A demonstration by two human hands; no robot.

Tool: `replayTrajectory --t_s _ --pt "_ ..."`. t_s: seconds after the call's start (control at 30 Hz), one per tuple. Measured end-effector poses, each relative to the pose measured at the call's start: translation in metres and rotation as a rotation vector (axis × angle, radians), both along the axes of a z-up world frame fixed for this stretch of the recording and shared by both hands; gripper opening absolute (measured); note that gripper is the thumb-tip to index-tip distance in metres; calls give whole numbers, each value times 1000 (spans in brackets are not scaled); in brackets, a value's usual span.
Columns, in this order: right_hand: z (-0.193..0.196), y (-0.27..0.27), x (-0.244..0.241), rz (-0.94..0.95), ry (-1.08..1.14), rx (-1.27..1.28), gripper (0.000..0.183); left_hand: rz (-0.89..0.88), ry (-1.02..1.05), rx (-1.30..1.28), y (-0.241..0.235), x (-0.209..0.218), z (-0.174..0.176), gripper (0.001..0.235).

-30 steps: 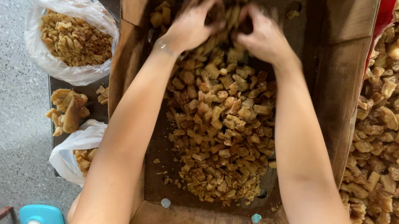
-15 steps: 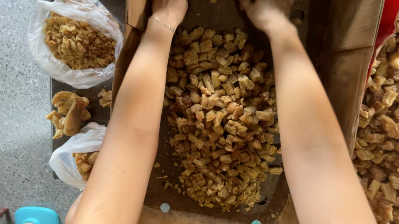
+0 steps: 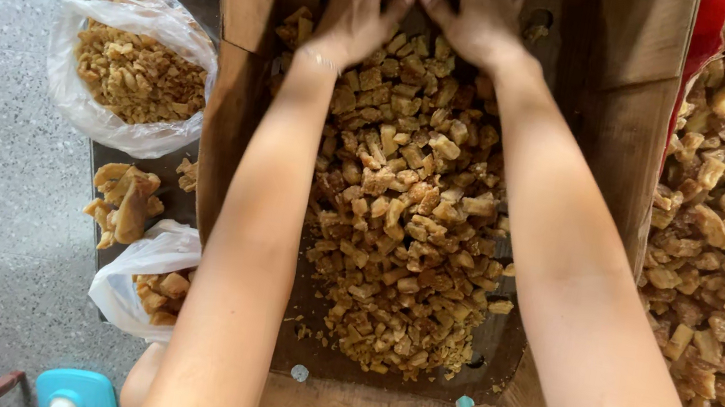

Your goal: The person sits and sorts small brown food pieces by hand, picking them from a cardboard box and transferring them into a plastic bag. The person repeatedly scoops, inspects, and moves the pieces between containers.

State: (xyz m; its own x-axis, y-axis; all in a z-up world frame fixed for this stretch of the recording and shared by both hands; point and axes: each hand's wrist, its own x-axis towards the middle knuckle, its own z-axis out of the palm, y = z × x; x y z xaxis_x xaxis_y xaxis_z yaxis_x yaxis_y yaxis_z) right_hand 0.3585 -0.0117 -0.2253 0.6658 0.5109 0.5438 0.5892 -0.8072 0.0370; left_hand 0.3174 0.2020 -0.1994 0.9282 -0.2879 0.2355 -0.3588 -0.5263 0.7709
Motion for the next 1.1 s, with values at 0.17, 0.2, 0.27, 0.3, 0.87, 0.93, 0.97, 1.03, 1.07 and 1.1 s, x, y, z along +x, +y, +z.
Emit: replayTrajectory --t_s 0.17,0.2,0.27,0.3,0.87,0.93,0.97,1.03,1.07,1.1 --pt "32 -8 -63 256 1089 439 52 -25 428 244 -16 -73 33 45" --pt "50 -10 -79 260 1252 504 58 -54 420 289 -21 -85 47 38" --pt "87 -11 -112 125 1301 293 57 -111 408 379 -32 -113 73 30" --pt "104 -11 -127 58 1322 186 57 -72 456 324 -35 -127 85 32" --pt "203 -82 -263 -209 1538 577 34 62 330 35 -26 -268 151 31" --pt "184 -92 -218 -25 1052 619 36 277 104 104 6 -222 134 30" --pt "170 -94 -195 -59 996 669 41 406 77 161 20 -199 121 30" --pt "139 -97 -147 -142 897 657 49 417 40 256 43 -157 91 39" --pt "122 -95 -127 -184 864 598 51 426 25 306 54 -138 75 44" --pt "106 -93 -108 -226 830 539 53 394 -4 364 63 -117 57 48"
